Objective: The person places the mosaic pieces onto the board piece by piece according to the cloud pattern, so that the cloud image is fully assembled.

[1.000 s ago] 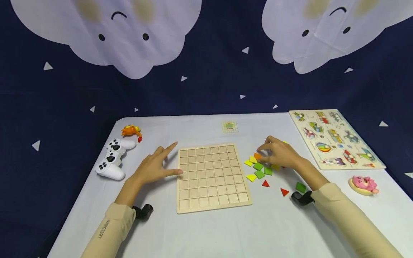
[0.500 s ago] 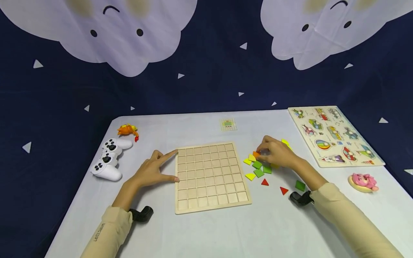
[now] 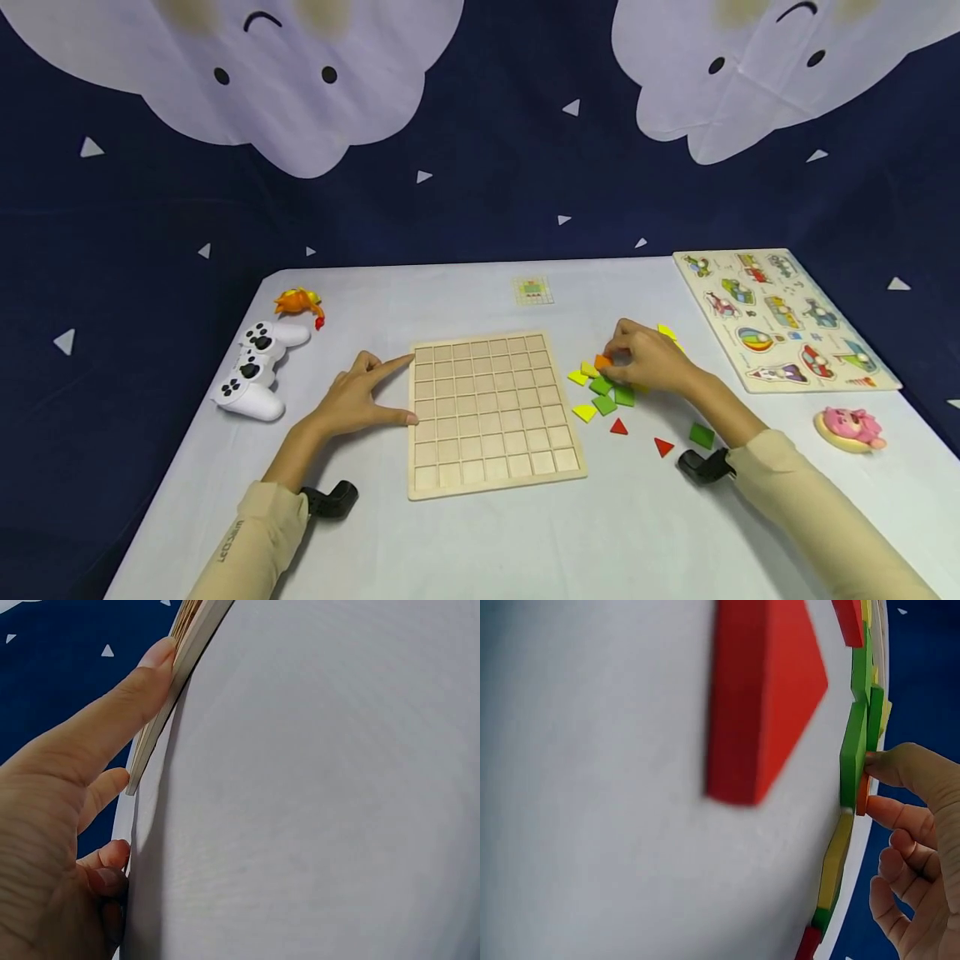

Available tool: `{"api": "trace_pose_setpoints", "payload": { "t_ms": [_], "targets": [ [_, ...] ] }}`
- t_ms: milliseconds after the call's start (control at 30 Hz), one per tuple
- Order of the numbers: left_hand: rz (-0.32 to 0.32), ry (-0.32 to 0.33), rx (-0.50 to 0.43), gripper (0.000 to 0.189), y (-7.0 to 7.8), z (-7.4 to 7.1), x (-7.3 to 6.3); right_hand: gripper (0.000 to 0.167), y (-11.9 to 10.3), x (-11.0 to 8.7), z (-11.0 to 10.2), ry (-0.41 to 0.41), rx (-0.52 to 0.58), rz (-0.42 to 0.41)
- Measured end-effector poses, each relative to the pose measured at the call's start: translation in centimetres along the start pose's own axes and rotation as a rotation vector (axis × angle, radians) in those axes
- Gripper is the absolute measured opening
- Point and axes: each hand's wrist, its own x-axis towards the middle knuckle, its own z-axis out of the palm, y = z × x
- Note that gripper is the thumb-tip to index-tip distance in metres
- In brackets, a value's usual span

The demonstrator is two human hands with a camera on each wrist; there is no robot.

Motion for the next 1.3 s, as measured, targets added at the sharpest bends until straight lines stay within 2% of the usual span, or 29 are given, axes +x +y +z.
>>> {"api": "trace_pose_setpoints", "payload": {
  "t_ms": [400, 633, 833, 1300],
  "targets": [
    [-0.024, -0.020, -0.026, 0.100, 0.0, -0.1, 0.0, 0.021, 0.3, 0.2, -0.9, 0.058, 0.000, -0.018],
    [-0.009, -0.033, -0.050, 0.098, 0.2, -0.2, 0.1, 0.021, -0.2, 0.6, -0.8, 0.073, 0.006, -0.037],
    [0.001, -0.029, -0.034, 0.097, 0.2, -0.2, 0.2, 0.019, -1.9, 1.5, -0.1, 0.052, 0.057, -0.061],
    [-0.035, -0.059, -0.049, 0.097, 0.3, -0.3, 0.2, 0.017, -6.2, 4.4, 2.4, 0.034, 0.103, -0.226]
  ]
}}
